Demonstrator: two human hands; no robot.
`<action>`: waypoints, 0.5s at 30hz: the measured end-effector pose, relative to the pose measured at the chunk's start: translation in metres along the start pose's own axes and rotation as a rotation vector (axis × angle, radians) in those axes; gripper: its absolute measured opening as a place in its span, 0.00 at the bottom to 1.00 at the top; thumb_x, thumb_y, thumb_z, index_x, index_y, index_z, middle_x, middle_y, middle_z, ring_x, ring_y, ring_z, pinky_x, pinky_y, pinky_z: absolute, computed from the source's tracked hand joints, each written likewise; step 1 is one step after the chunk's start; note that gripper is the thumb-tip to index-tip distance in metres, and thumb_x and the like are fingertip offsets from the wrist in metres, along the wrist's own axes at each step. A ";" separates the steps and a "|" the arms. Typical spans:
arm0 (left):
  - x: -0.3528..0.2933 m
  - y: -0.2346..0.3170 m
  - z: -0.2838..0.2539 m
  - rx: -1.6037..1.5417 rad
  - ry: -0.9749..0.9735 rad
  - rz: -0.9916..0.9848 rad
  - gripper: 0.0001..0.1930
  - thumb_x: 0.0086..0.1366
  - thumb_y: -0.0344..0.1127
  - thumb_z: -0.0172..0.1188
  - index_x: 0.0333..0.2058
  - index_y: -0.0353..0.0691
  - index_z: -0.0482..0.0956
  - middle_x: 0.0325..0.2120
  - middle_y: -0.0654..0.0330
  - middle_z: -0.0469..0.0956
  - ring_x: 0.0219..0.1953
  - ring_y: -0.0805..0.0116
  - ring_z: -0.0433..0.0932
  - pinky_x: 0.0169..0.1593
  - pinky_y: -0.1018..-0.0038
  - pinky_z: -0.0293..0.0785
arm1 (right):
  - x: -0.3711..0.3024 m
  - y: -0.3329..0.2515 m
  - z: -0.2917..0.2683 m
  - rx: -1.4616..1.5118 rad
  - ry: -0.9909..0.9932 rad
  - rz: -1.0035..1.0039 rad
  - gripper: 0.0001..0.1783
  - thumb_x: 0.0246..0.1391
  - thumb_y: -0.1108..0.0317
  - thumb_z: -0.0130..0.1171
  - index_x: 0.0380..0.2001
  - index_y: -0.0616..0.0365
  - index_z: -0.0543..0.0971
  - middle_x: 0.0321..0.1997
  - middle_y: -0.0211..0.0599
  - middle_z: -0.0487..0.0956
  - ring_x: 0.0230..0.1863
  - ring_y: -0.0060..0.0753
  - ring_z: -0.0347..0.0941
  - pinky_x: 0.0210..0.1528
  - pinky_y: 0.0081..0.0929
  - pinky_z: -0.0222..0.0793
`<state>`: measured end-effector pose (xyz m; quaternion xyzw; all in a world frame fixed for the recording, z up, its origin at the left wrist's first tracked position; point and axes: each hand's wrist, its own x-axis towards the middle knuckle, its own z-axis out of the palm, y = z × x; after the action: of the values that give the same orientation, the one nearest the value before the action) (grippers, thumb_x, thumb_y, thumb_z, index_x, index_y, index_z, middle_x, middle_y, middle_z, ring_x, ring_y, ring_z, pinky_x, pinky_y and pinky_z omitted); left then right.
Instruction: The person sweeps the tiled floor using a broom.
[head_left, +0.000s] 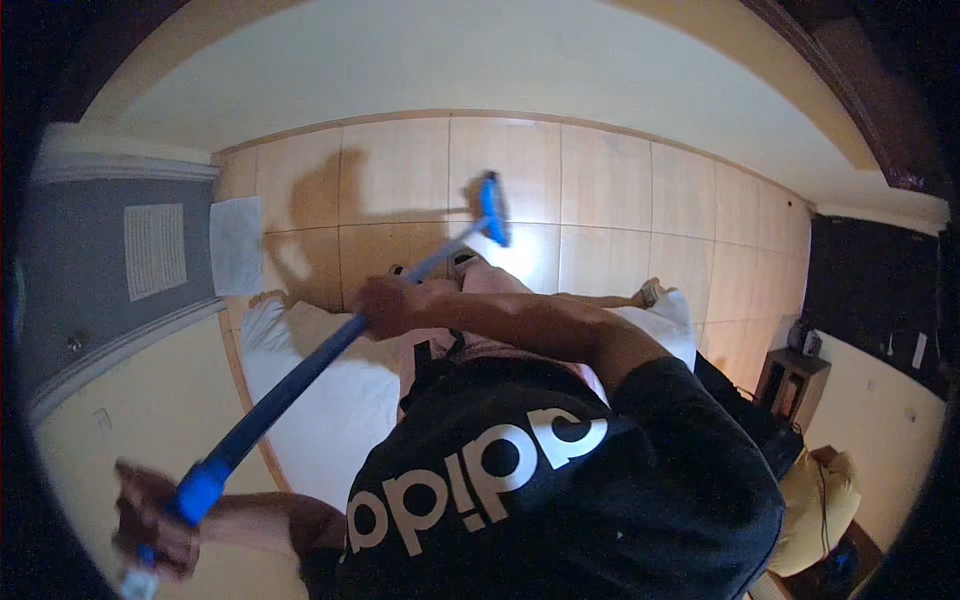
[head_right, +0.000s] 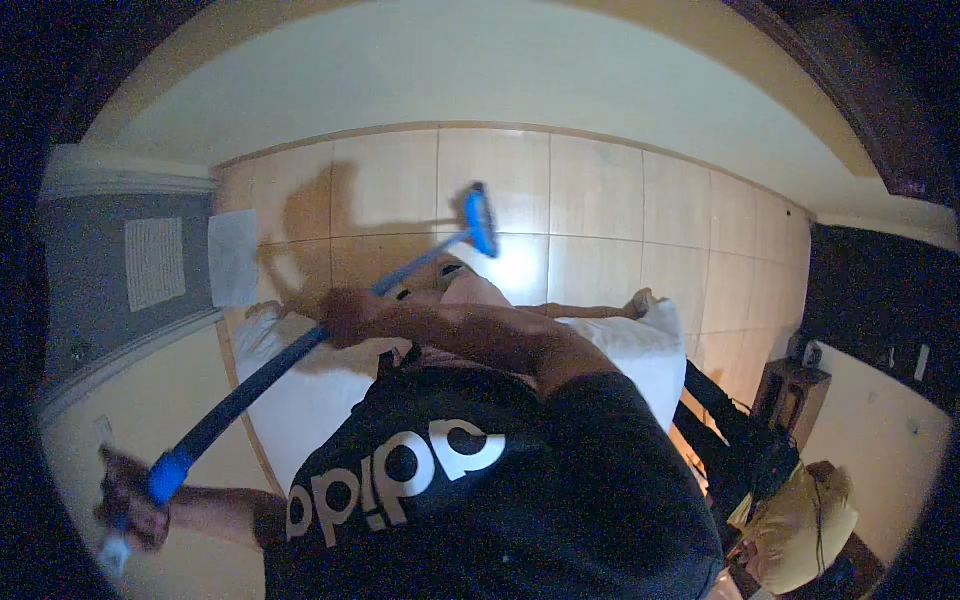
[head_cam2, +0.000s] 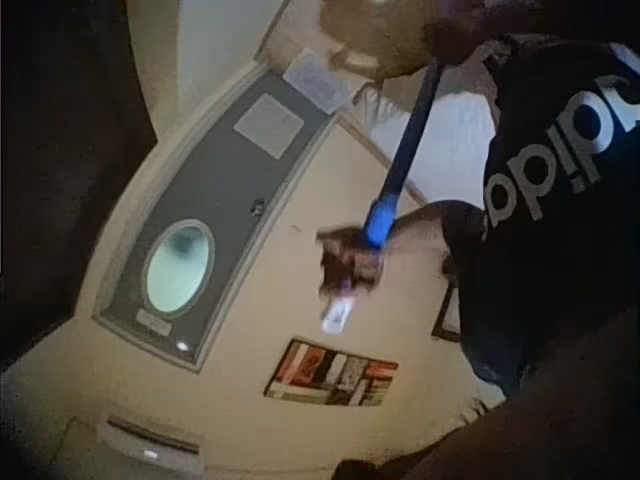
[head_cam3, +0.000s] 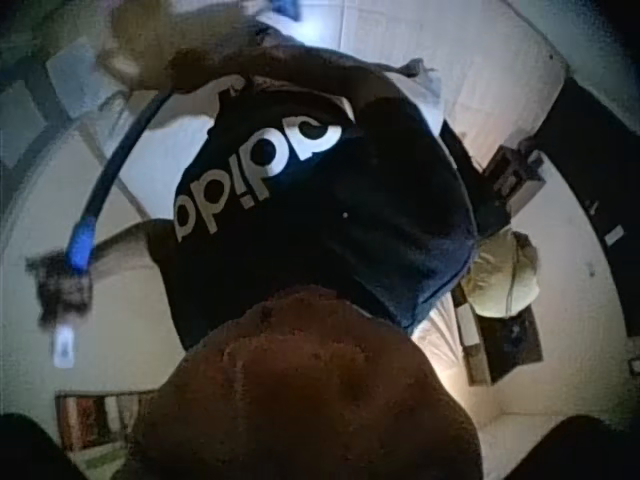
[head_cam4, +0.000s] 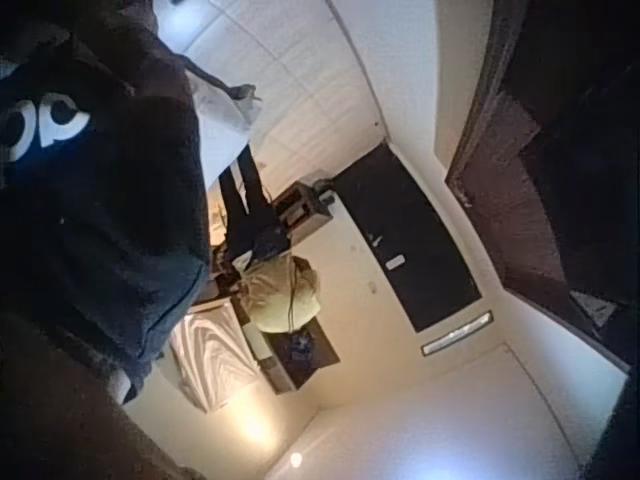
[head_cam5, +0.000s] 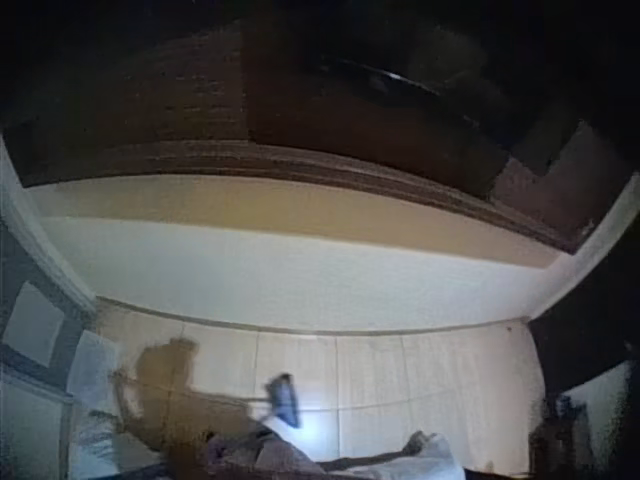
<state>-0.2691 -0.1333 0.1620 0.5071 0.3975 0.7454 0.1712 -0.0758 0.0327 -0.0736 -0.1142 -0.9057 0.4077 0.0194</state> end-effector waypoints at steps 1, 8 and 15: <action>0.008 0.021 0.007 -0.014 -0.096 0.049 0.07 0.46 0.40 0.43 0.17 0.47 0.58 0.15 0.66 0.56 0.25 0.71 0.59 0.41 0.59 0.46 | 0.023 -0.014 0.007 -0.041 0.071 -0.132 0.07 0.26 0.65 0.49 0.11 0.56 0.70 0.13 0.43 0.68 0.22 0.42 0.67 0.23 0.32 0.63; 0.017 0.040 0.043 -0.058 -0.394 0.139 0.06 0.46 0.39 0.43 0.16 0.48 0.59 0.14 0.66 0.55 0.23 0.72 0.59 0.40 0.59 0.47 | 0.088 -0.019 0.013 0.136 0.245 -0.288 0.08 0.22 0.63 0.51 0.07 0.56 0.69 0.11 0.43 0.68 0.21 0.44 0.67 0.27 0.35 0.62; -0.029 -0.034 0.020 0.117 -0.030 -0.032 0.06 0.46 0.39 0.42 0.15 0.49 0.59 0.13 0.66 0.55 0.21 0.72 0.58 0.39 0.58 0.48 | -0.002 0.037 0.007 0.048 -0.080 0.093 0.08 0.28 0.63 0.50 0.17 0.54 0.70 0.22 0.41 0.69 0.28 0.40 0.66 0.29 0.35 0.61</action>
<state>-0.2443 -0.1229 0.1218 0.5209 0.4460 0.7102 0.1591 -0.0677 0.0513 -0.1058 -0.1395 -0.8894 0.4340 -0.0332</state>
